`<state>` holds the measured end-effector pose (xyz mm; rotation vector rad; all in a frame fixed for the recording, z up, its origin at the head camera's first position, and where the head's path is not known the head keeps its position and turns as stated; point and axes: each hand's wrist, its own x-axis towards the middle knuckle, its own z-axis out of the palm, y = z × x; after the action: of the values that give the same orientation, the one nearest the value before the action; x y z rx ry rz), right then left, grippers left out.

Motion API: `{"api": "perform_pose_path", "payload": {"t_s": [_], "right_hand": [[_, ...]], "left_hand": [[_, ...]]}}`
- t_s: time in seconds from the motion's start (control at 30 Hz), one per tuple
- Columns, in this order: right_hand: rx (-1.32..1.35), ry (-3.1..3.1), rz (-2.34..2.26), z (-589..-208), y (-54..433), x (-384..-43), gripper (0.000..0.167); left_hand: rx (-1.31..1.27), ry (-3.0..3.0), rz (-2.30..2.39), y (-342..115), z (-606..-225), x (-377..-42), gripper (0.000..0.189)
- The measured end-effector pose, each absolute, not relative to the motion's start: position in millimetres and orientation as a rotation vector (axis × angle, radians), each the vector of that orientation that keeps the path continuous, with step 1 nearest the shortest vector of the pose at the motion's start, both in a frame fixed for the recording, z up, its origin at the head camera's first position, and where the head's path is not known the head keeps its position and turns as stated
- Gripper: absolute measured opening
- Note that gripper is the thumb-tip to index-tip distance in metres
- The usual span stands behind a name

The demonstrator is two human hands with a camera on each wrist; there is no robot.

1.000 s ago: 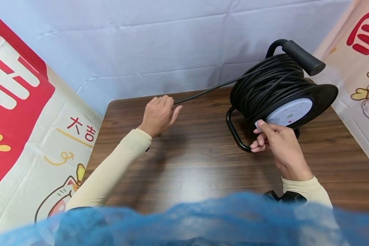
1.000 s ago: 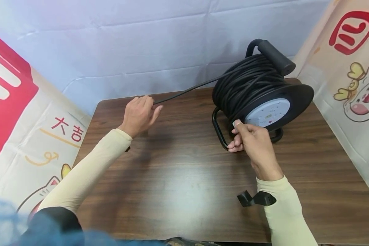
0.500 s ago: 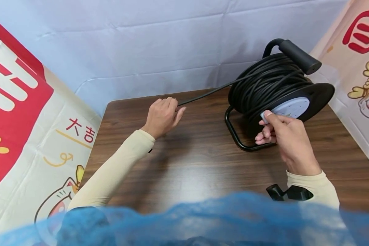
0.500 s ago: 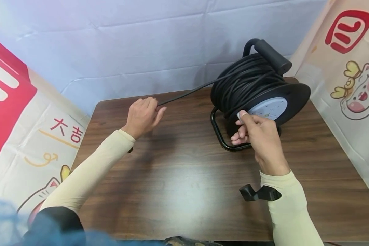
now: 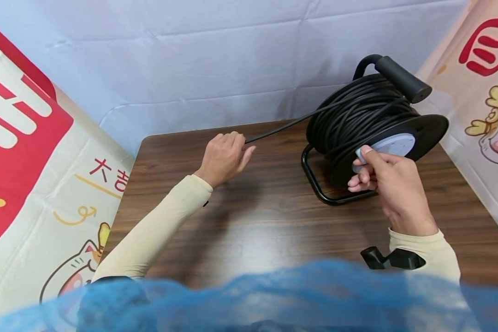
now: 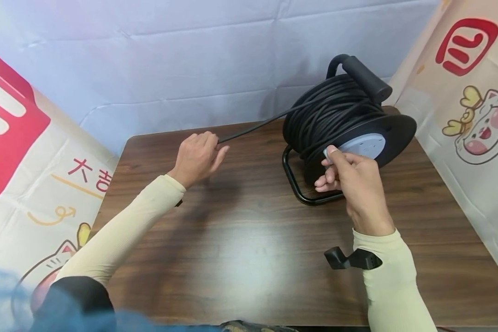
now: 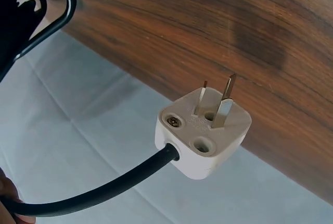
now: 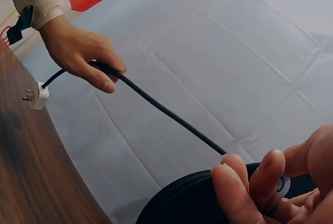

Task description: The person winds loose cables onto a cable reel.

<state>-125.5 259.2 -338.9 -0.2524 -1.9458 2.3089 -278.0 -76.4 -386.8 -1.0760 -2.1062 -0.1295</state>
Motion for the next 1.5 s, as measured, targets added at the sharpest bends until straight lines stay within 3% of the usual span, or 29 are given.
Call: {"api": "perform_pose_path", "payload": {"t_s": [1.5], "right_hand": [[-0.223,-1.488,2.439,-321.3,285.3,-132.8,0.031]], "left_hand": [[-1.010,-2.125,-0.150,-76.3,-406.3,-275.9,0.032]]}}
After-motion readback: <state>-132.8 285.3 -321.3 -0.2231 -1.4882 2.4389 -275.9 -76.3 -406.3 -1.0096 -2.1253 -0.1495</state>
